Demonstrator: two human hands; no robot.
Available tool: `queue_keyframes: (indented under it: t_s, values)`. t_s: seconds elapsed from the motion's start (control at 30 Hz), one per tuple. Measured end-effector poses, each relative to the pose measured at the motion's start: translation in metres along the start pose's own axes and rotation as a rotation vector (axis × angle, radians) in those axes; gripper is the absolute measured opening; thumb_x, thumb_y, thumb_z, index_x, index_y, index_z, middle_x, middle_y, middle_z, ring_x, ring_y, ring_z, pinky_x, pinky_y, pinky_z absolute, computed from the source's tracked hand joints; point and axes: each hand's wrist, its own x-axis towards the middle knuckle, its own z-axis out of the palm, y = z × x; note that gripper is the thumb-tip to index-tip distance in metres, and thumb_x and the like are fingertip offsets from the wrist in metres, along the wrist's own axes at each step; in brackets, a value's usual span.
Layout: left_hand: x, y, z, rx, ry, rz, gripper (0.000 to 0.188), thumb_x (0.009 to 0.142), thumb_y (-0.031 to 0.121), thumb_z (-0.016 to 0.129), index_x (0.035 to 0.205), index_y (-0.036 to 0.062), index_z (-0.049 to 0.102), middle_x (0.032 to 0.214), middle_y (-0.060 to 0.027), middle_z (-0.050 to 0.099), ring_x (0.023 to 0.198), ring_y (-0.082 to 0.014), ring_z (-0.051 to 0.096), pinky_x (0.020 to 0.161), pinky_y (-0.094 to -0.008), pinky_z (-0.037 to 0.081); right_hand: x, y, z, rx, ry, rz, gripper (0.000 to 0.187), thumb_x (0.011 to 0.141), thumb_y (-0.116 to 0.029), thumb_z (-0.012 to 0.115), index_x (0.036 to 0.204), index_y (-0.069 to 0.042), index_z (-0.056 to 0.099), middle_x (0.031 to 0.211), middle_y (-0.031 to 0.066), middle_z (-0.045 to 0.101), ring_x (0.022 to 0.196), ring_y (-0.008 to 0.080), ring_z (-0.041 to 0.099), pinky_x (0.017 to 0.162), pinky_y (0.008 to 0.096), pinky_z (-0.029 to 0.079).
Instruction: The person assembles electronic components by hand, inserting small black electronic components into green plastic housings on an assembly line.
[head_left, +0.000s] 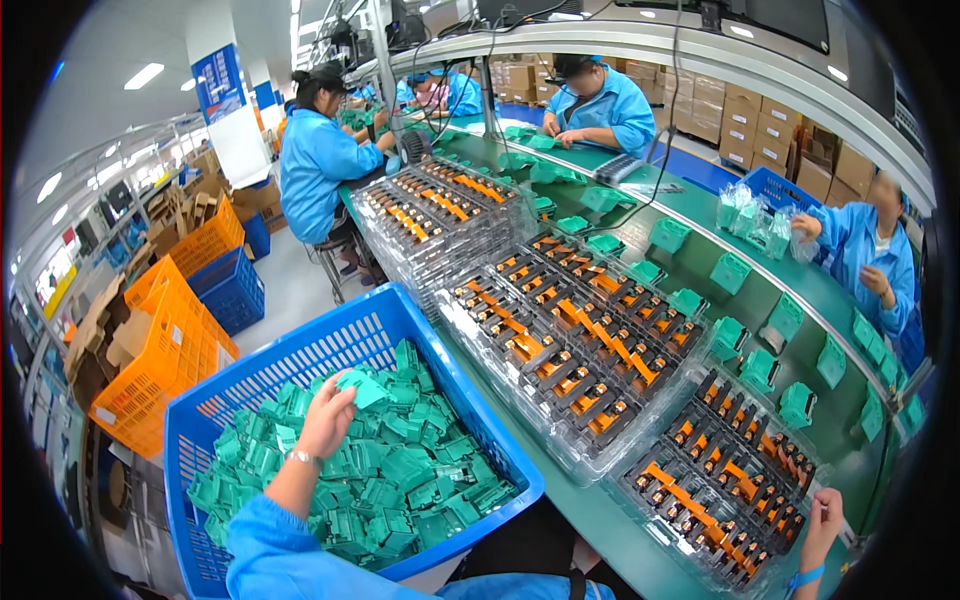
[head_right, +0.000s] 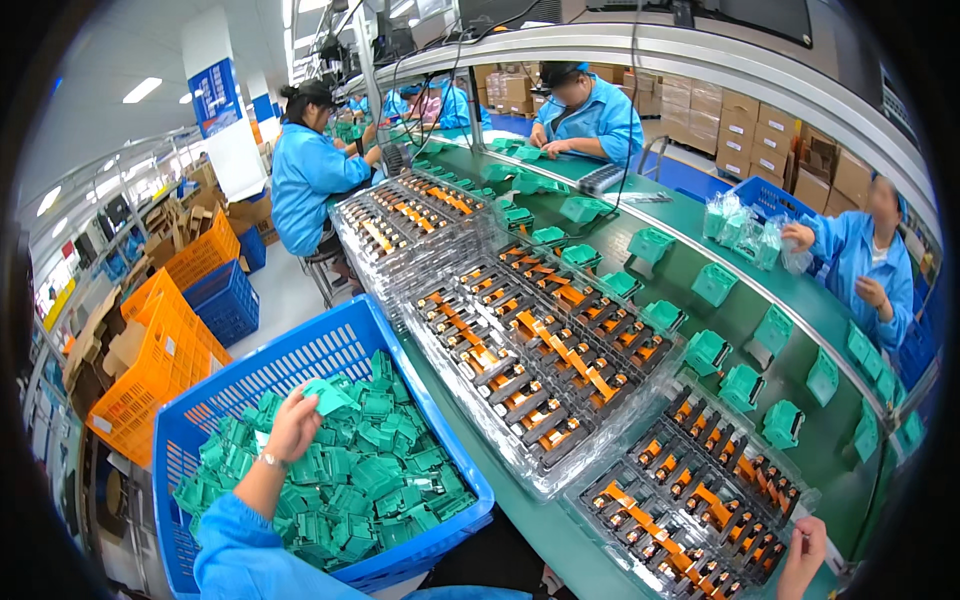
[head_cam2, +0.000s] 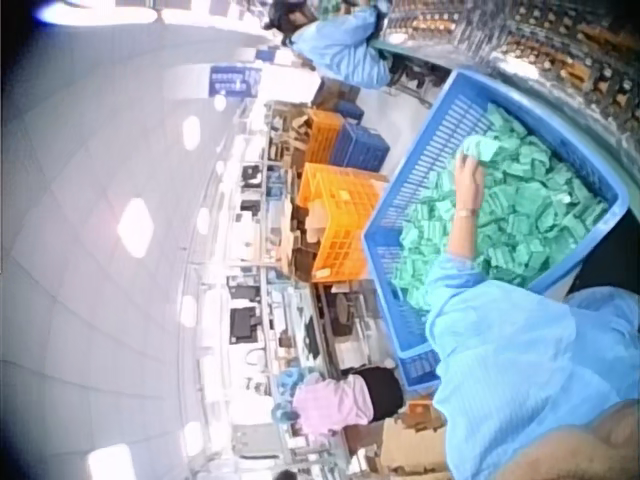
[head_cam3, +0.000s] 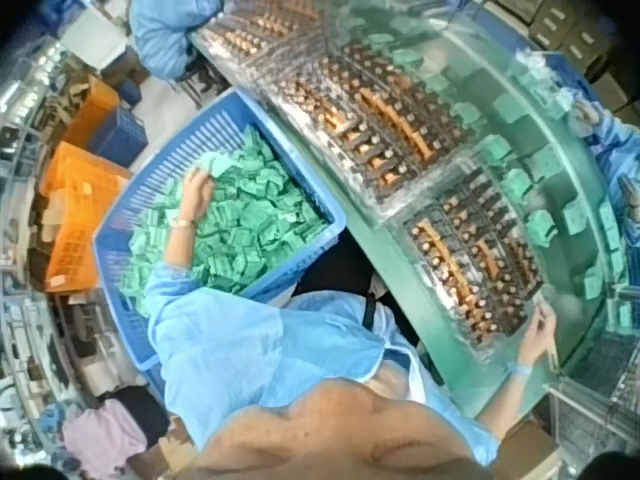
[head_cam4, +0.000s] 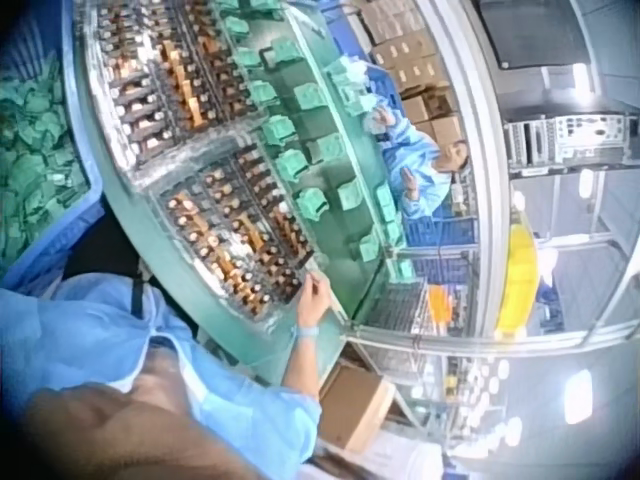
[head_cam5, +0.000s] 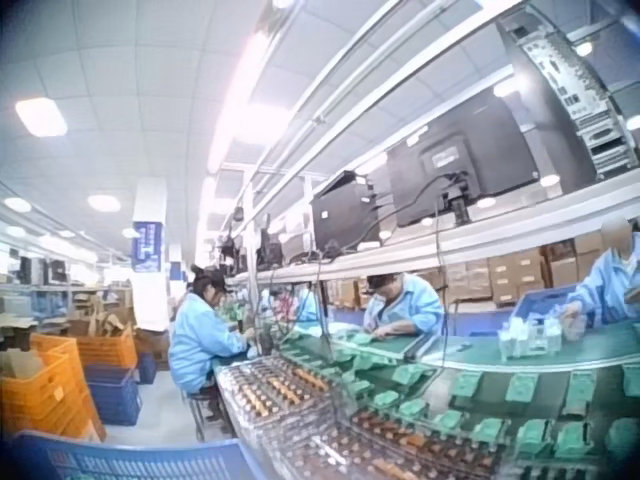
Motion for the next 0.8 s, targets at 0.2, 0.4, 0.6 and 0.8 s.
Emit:
queue_keyframes:
  t_s: [0.2, 0.4, 0.6, 0.8]
  values:
    - [-0.07, 0.05, 0.12, -0.572, -0.354, -0.223, 0.057, 0.085, 0.038, 0.056, 0.129, 0.0046, 0.042, 0.128, -0.0174, 0.046, 0.123, -0.0327, 0.041, 0.102, -0.0447, 0.033, -0.004, -0.06, 0.005, -0.059, 0.071, -0.09, 0.006, 0.076, 0.006, 0.055, 0.081, 0.003, 0.056, 0.088, 0.0122, 0.058, 0.087, 0.0235, 0.055, 0.081, 0.0301, 0.043]
    - [-0.11, 0.052, 0.261, -0.484, -0.876, -0.277, 0.075, 0.072, 0.024, 0.076, 0.131, 0.0052, 0.035, 0.131, -0.022, 0.042, 0.125, -0.0383, 0.037, 0.102, -0.0541, 0.032, 0.013, -0.15, 0.039, 0.275, -0.545, -0.243, 0.017, 0.078, -0.007, 0.066, 0.095, -0.003, 0.066, 0.094, 0.0123, 0.065, 0.087, 0.024, 0.062, 0.075, 0.0325, 0.05]
    - [-0.106, 0.006, 0.362, -0.189, -1.272, 0.531, 0.075, 0.068, 0.005, 0.076, 0.129, 0.0055, 0.033, 0.136, -0.0191, 0.031, 0.129, -0.0319, 0.032, 0.104, -0.0432, 0.031, -0.016, -0.165, 0.065, 1.561, -1.0, 0.514, 0.052, 0.093, -0.016, 0.052, 0.137, -0.005, 0.027, 0.12, 0.0097, 0.052, 0.102, 0.0192, 0.056, 0.085, 0.0316, 0.05]
    - [-0.122, -0.001, 0.391, -0.085, -1.351, -0.036, 0.083, 0.078, 0.003, 0.069, 0.141, 0.0043, 0.016, 0.141, -0.0163, 0.027, 0.128, -0.028, 0.034, 0.102, -0.0411, 0.036, -0.015, -0.132, 0.067, 1.099, -0.56, 0.52, 0.037, 0.094, -0.011, 0.048, 0.129, -0.004, 0.037, 0.115, 0.0105, 0.052, 0.096, 0.0161, 0.056, 0.08, 0.0315, 0.052]
